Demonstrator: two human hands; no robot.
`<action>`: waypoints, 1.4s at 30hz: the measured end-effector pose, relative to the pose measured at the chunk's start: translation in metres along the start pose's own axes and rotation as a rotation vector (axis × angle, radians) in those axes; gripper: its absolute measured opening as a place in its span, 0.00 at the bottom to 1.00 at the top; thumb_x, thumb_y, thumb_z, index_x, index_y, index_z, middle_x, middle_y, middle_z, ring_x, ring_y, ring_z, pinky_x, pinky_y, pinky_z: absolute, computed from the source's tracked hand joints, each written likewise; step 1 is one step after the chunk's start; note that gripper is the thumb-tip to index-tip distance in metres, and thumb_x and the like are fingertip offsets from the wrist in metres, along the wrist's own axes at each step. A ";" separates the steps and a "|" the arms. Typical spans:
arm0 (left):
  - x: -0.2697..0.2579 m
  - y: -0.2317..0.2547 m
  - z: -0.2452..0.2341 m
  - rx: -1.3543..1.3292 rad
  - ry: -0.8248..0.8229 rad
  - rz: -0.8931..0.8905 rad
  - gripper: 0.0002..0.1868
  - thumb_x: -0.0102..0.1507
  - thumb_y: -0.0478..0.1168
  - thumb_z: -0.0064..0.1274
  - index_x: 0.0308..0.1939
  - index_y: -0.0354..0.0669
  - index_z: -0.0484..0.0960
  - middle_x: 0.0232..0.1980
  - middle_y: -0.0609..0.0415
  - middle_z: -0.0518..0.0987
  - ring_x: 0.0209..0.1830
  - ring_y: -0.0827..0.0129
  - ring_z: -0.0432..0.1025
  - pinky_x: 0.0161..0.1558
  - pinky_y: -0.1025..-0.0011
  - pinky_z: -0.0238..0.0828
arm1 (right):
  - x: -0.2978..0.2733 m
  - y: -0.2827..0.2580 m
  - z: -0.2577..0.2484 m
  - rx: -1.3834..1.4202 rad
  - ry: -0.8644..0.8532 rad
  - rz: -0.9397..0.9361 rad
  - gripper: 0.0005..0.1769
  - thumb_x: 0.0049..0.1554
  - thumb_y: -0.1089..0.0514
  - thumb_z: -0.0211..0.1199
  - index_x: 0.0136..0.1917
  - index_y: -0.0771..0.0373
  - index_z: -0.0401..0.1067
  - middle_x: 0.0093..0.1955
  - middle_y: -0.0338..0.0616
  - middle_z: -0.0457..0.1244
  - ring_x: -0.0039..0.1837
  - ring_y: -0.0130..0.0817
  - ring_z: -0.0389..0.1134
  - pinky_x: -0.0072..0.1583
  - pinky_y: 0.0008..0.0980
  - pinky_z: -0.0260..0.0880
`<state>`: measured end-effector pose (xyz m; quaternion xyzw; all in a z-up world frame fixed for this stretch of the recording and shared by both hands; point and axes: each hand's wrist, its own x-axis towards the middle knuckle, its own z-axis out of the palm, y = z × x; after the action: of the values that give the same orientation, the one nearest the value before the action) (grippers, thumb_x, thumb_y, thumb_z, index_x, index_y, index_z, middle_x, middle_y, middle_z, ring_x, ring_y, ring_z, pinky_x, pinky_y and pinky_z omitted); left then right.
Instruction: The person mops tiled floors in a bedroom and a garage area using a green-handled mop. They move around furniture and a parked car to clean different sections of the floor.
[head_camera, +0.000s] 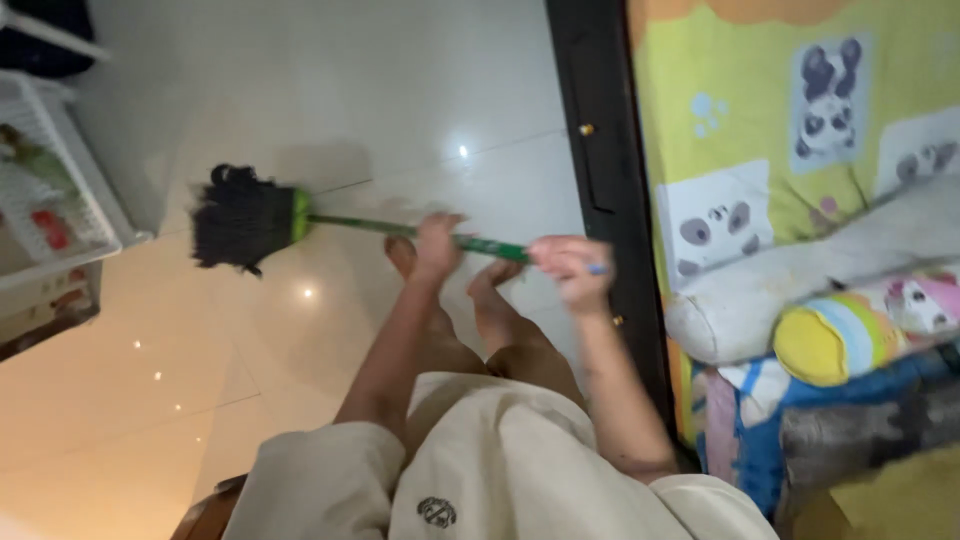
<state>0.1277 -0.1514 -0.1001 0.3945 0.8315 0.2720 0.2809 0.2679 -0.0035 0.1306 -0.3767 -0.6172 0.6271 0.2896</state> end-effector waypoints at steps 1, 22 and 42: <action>0.009 0.036 0.015 -0.003 -0.017 0.013 0.27 0.51 0.31 0.61 0.56 0.45 0.84 0.52 0.43 0.83 0.63 0.47 0.74 0.69 0.52 0.64 | 0.003 -0.013 -0.029 -0.006 0.020 0.004 0.09 0.42 0.63 0.62 0.23 0.68 0.72 0.27 0.53 0.66 0.32 0.38 0.68 0.42 0.39 0.73; 0.023 0.333 0.159 -0.087 -0.860 0.659 0.07 0.56 0.45 0.55 0.24 0.50 0.78 0.29 0.51 0.80 0.37 0.51 0.79 0.37 0.54 0.78 | -0.143 -0.048 -0.240 0.142 0.421 -0.613 0.18 0.48 0.52 0.53 0.22 0.56 0.53 0.16 0.39 0.47 0.20 0.35 0.49 0.29 0.36 0.54; -0.022 0.160 0.247 0.600 -0.852 0.777 0.05 0.67 0.45 0.55 0.45 0.56 0.83 0.48 0.52 0.75 0.57 0.51 0.72 0.46 0.48 0.83 | -0.259 0.049 -0.134 0.154 1.092 -0.467 0.21 0.58 0.61 0.54 0.25 0.67 0.59 0.23 0.51 0.54 0.31 0.49 0.60 0.51 0.60 0.70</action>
<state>0.3889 -0.0256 -0.1583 0.8011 0.4840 -0.0707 0.3450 0.5264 -0.1466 0.1179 -0.4767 -0.3984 0.3054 0.7217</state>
